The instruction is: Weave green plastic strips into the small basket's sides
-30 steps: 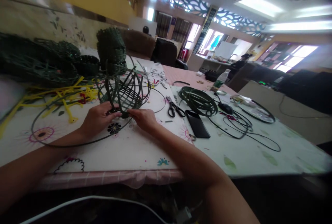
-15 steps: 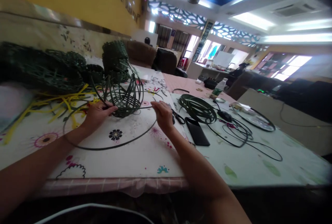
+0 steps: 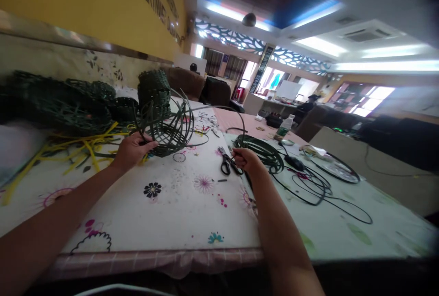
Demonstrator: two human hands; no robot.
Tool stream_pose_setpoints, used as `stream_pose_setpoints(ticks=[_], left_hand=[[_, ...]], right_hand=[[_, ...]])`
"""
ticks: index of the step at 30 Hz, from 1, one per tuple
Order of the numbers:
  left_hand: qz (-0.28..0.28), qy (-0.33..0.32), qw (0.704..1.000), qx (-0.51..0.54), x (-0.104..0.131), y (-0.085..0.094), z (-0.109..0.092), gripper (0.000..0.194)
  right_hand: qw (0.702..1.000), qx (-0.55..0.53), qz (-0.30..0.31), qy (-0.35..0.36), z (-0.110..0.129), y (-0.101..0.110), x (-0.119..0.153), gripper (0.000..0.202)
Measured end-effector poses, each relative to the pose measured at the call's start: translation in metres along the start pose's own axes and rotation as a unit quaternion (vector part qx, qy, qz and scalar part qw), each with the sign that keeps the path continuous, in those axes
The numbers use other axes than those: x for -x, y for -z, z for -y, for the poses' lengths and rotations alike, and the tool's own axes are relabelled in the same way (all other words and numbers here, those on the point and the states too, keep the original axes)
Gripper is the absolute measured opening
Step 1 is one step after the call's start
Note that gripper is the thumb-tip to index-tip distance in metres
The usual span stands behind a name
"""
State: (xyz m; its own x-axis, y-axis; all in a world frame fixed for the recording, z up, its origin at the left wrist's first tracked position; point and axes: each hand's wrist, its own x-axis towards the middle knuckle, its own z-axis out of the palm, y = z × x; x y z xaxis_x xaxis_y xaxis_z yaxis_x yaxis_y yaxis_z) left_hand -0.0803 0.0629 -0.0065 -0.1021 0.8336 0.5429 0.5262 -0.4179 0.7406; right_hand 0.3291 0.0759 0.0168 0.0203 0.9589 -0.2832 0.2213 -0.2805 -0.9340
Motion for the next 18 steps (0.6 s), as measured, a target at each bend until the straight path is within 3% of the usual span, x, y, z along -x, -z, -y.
stream_pose_setpoints(ticks=[5,11,15,18], left_hand=[[-0.013,-0.037,0.998,-0.049,0.008,0.0,-0.004,0.026],[0.078,-0.176,0.974,-0.115,0.019,0.003,-0.012,0.028],[0.128,-0.25,0.952,-0.119,0.022,0.002,-0.009,0.024],[0.149,-0.26,0.95,-0.089,0.024,0.002,-0.008,0.027]], right_hand=[[0.994,-0.075,0.052,0.052,0.017,-0.019,0.017,0.05],[0.952,-0.173,0.077,0.239,0.06,-0.04,0.057,0.056],[0.922,-0.138,0.022,0.36,0.12,-0.027,0.065,0.058],[0.909,-0.145,-0.057,0.388,0.163,0.003,0.038,0.053]])
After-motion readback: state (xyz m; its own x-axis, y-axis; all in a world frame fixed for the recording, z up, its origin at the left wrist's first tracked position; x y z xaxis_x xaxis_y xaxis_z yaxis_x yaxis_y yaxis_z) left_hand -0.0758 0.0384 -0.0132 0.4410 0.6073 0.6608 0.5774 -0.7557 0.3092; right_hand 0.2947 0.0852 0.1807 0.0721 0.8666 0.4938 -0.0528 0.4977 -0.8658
